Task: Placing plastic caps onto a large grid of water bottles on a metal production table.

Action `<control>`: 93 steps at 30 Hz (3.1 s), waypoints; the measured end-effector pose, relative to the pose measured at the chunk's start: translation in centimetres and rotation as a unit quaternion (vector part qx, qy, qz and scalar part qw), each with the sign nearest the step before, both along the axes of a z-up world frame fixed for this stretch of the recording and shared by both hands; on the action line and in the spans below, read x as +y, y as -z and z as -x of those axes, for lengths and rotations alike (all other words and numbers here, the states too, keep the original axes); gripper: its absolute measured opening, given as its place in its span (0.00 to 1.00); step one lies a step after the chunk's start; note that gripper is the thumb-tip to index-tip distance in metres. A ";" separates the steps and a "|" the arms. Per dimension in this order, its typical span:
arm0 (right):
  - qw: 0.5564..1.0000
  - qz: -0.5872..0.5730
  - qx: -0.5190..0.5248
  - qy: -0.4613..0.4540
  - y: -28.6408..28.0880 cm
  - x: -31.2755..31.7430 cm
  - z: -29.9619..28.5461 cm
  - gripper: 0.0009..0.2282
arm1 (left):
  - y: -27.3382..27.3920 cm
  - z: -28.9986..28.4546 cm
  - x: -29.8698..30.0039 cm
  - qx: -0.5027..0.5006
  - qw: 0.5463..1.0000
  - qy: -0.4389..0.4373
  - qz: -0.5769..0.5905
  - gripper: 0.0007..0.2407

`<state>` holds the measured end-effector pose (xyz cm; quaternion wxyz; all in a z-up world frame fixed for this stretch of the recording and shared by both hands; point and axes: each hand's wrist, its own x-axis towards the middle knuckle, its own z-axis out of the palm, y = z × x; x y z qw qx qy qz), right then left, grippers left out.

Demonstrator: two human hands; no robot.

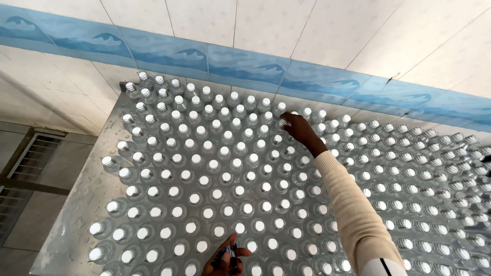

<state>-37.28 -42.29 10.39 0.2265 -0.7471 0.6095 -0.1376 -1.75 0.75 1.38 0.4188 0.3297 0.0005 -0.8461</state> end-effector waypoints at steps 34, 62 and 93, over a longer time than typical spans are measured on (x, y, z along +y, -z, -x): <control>0.919 -0.156 -0.332 -0.144 -16.8 33.3 -8.3 0.09 | -12.7 6.5 -3.8 -0.014 0.974 0.168 0.150 0.38; 0.979 0.124 -0.151 0.058 1.4 2.0 8.7 0.09 | -4.8 3.0 -1.3 -0.052 0.997 0.052 0.036 0.33; 0.912 -0.175 -0.340 -0.147 -13.3 33.0 -6.4 0.12 | -11.7 8.0 -4.6 -0.037 0.977 0.196 0.076 0.31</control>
